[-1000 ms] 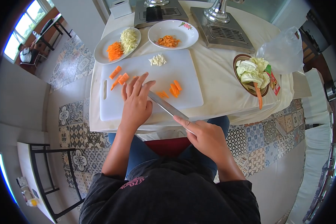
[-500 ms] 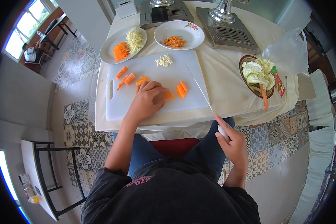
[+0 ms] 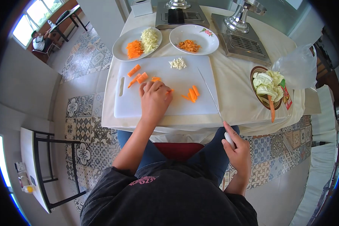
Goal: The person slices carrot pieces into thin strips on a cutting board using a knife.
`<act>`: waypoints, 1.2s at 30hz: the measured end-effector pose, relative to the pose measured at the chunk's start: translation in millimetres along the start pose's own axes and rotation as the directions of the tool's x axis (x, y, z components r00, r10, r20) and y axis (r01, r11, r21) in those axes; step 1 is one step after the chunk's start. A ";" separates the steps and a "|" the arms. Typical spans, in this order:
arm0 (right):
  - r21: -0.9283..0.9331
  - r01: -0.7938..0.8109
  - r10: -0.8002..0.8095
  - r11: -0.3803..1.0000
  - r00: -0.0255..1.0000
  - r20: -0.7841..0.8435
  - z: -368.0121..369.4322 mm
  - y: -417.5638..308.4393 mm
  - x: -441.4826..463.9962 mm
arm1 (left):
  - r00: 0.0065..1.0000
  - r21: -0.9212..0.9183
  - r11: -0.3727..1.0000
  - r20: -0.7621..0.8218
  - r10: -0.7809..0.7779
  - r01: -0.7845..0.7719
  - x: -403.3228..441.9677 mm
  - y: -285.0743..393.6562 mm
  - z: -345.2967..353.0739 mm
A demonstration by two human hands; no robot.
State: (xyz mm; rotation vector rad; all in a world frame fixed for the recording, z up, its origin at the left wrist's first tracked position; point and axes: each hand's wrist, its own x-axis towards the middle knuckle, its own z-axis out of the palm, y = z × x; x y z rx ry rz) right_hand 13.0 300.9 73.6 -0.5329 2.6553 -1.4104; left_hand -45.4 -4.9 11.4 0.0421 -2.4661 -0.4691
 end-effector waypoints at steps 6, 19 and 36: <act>-0.029 -0.034 0.035 0.999 0.999 0.010 -3.5 -1.1 -1.9 | 0.992 0.135 0.986 -0.094 -0.085 0.097 8.3 -29.0 -7.4; -0.005 0.043 -0.043 0.999 0.998 -0.039 3.0 6.7 -2.8 | 0.979 -0.242 0.957 0.088 0.186 -0.160 4.1 19.4 -2.1; -0.040 0.024 -0.022 0.999 0.998 0.061 6.1 -1.0 -1.0 | 0.932 -0.235 0.922 0.123 0.341 -0.307 -2.4 -11.5 -16.0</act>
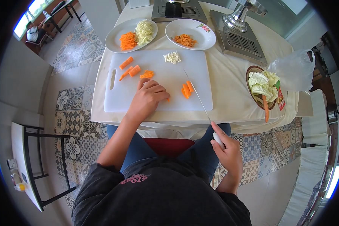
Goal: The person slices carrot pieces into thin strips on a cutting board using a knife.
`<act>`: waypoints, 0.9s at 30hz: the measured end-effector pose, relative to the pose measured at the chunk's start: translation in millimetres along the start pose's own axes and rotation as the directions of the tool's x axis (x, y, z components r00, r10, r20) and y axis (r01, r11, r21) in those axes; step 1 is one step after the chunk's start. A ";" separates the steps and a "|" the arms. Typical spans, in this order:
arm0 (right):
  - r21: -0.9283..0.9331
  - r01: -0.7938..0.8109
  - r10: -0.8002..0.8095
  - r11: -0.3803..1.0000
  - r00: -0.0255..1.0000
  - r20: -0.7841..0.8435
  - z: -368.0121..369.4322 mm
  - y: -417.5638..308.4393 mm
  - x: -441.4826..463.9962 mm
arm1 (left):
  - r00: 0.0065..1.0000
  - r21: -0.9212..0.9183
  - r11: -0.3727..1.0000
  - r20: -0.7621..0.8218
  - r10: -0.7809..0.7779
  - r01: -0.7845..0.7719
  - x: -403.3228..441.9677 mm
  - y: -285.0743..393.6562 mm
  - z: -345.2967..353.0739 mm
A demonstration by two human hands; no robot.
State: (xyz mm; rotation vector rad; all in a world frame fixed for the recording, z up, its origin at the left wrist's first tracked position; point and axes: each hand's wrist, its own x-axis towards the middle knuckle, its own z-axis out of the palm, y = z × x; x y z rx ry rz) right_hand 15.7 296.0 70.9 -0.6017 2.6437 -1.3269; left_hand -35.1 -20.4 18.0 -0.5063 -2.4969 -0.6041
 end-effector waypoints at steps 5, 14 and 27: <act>0.014 -0.091 0.088 0.996 0.983 0.160 1.5 -13.4 5.0 | 0.955 -0.019 0.978 -0.213 -0.206 0.207 -22.4 17.5 4.2; -0.078 0.083 -0.052 0.994 0.939 0.339 12.4 -32.8 22.0 | 0.951 0.055 0.961 -0.167 -0.259 0.271 -38.7 40.3 13.0; -0.186 0.117 -0.029 0.975 0.908 0.417 17.5 -35.7 33.9 | 0.946 0.113 0.944 -0.136 -0.293 0.309 -38.4 43.6 16.0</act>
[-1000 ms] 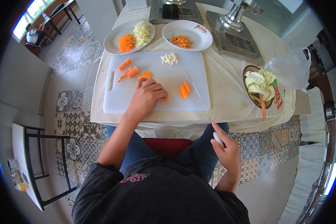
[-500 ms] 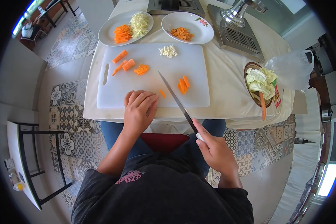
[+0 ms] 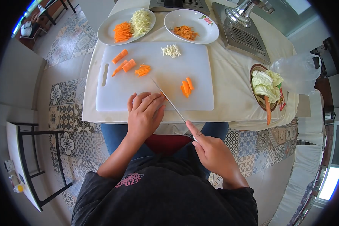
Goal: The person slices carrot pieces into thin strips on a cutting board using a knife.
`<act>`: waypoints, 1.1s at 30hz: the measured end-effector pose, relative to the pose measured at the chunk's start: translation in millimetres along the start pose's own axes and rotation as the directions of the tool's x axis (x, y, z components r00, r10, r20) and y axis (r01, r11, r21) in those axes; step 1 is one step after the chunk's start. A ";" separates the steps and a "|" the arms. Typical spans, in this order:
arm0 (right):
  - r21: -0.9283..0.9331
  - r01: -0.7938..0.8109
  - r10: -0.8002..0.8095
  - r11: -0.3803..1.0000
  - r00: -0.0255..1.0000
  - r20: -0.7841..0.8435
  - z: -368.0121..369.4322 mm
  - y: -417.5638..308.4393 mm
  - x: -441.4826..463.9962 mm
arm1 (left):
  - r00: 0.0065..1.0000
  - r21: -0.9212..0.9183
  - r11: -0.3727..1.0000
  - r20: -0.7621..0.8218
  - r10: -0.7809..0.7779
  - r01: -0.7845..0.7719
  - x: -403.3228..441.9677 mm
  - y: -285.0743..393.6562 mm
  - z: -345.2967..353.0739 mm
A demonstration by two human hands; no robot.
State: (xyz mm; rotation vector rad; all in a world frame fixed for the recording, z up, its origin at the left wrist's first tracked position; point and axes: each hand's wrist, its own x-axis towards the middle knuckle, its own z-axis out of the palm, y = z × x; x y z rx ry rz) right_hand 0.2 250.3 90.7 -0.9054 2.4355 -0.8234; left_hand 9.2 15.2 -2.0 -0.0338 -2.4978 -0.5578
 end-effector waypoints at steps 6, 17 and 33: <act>-0.066 -0.016 0.016 0.998 1.000 0.008 4.1 -2.3 -3.3 | 1.000 0.040 0.999 0.005 -0.006 0.006 -0.3 3.5 -0.5; -0.198 -0.004 0.001 0.980 1.000 -0.016 15.8 4.2 9.9 | 1.000 0.065 0.998 -0.005 -0.004 0.005 -2.6 2.2 0.9; 0.063 -0.076 0.079 0.995 0.996 -0.032 -13.3 12.5 2.9 | 1.000 -0.008 1.000 -0.007 -0.023 0.023 2.8 5.0 -3.0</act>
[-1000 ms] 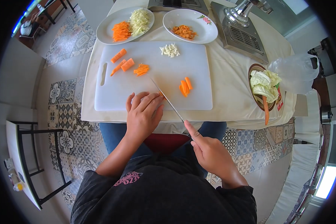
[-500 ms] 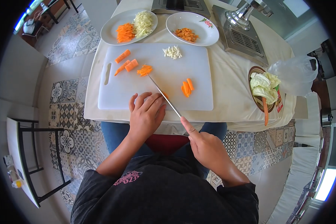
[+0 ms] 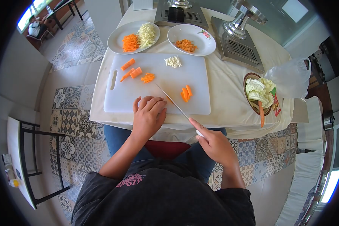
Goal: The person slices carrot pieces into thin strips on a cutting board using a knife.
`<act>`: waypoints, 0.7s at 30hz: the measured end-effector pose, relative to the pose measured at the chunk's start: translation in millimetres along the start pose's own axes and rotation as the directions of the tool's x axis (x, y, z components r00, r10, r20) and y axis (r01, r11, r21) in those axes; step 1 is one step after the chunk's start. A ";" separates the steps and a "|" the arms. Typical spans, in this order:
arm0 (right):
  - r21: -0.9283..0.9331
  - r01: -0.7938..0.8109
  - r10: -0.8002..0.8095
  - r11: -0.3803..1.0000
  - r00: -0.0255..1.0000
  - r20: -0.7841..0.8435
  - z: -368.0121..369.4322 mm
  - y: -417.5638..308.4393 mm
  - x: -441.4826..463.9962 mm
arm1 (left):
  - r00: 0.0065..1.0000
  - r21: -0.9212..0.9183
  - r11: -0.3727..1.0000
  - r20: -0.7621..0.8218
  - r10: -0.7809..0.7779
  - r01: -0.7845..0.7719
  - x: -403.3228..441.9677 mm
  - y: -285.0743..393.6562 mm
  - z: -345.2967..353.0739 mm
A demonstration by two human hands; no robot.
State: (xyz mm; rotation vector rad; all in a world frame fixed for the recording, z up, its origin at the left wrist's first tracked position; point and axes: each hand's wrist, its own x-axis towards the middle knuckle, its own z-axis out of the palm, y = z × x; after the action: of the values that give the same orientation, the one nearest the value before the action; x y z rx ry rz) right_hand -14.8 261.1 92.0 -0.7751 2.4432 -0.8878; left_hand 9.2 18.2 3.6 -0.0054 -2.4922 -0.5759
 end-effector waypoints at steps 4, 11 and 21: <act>0.105 0.017 -0.017 0.994 1.000 -0.001 6.5 13.0 1.4 | 0.997 -0.064 0.996 0.042 0.071 -0.068 5.5 -3.5 1.1; 0.389 -0.251 0.177 0.886 0.960 0.217 -8.2 12.2 6.9 | 0.995 -0.001 0.996 0.055 0.086 -0.086 8.3 0.9 4.2; 0.060 0.048 -0.047 0.997 0.999 -0.013 -3.7 27.3 -7.7 | 0.996 0.037 0.997 0.054 0.067 -0.069 9.6 0.9 4.3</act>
State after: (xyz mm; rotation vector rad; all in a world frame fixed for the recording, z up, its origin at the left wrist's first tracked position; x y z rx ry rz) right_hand -20.8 285.0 77.5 -0.8119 2.4054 -0.9815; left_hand -1.0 19.7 6.0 -0.0913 -2.5432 -0.5050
